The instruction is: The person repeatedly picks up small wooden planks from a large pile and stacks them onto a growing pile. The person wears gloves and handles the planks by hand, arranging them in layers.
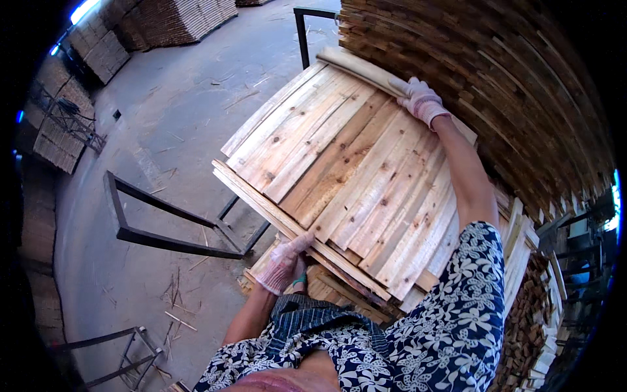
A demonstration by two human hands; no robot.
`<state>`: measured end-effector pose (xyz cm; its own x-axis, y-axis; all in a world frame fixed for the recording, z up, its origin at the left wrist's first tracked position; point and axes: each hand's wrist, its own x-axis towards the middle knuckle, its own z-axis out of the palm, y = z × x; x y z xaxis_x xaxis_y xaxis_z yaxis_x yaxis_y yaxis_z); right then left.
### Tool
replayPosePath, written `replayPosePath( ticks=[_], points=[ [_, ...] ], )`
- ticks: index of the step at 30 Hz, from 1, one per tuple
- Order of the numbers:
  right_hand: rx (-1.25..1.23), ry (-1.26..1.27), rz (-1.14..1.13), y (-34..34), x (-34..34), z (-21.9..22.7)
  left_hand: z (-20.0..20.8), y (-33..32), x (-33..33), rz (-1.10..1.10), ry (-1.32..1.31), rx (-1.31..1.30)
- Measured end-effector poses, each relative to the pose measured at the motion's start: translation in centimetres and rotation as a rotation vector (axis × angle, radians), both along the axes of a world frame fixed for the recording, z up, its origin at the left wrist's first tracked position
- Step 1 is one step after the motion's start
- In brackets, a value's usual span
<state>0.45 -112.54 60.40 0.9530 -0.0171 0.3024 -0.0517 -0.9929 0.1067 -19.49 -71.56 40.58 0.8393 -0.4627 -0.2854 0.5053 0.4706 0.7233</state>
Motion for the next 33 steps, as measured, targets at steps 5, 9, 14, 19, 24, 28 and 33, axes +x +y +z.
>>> replayPosePath(
  ticks=[5, 9, 14, 19, 24, 28, 33],
  points=[
    [0.099, 0.031, -0.014, -1.0, 3.7, -3.0, -1.2, 1.7, 1.3, -0.130, 0.110, -0.005],
    [0.090, 0.063, -0.049, -1.1, 4.5, -2.9, -1.0, 1.0, 0.5, 0.084, 0.054, 0.090],
    [0.093, 0.075, -0.040, -0.8, 4.2, -3.4, 2.2, 2.0, -1.3, 0.105, -0.019, 0.139],
    [0.077, 0.077, -0.074, 0.0, 3.5, -3.0, -1.1, 1.4, 1.1, -0.062, -0.032, 0.248],
    [-0.323, 0.104, -0.102, 8.7, 0.6, 0.1, -3.6, 2.6, 2.2, -0.010, -0.331, 0.264],
    [0.318, 0.202, 0.584, 14.4, -10.8, -4.7, 6.4, 3.4, -0.1, 0.087, -0.178, -0.099],
    [0.785, 0.547, 0.521, 22.5, -24.9, -4.6, 10.7, 3.6, 2.0, 0.035, -0.323, -0.232]
  ],
)
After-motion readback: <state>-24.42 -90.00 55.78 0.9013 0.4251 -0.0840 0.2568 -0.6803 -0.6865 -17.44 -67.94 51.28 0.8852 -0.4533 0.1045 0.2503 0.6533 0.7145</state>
